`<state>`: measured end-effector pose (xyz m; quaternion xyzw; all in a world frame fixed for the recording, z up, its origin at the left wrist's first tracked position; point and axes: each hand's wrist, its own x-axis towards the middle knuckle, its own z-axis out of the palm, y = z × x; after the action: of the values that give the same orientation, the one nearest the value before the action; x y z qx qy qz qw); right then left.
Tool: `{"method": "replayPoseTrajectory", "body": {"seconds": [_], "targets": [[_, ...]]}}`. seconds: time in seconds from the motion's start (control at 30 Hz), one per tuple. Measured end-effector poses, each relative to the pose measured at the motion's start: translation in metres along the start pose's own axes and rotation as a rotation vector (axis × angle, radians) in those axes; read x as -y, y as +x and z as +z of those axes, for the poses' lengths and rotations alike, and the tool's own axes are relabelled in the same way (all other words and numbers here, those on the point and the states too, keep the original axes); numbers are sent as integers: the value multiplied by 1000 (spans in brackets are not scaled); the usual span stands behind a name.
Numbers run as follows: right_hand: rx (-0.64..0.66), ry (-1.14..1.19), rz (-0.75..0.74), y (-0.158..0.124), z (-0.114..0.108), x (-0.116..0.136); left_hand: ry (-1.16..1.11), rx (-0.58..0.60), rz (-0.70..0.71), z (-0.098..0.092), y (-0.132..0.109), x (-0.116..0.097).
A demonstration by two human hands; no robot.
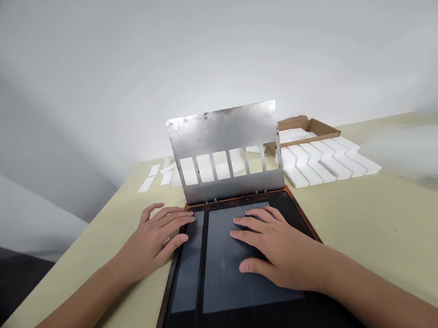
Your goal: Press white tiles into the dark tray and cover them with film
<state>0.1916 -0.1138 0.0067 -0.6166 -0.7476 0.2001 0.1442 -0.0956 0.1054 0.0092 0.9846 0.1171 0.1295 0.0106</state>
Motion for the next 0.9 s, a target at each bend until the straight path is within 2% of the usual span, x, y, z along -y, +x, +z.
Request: {"method": "replayPoseTrajectory", "body": {"seconds": [0.2,0.3,0.47,0.57,0.77,0.9], "targets": [[-4,2,4,0,0,1,-9,23,-2,-1,-1,2],[3,-5,-1,-1,0,1,-29,52,38,-4,-1,-3],[13,-16,-37,-1,0,-1,-98,200,217,-8,0,-26],[0,-55,-48,-1,2,-2,-142,279,235,-8,1,-34],[-13,-71,-37,-2,1,-5,-181,333,202,-9,0,-30],[12,-40,8,-4,-5,-9,-189,329,211,-11,-1,-25]]}}
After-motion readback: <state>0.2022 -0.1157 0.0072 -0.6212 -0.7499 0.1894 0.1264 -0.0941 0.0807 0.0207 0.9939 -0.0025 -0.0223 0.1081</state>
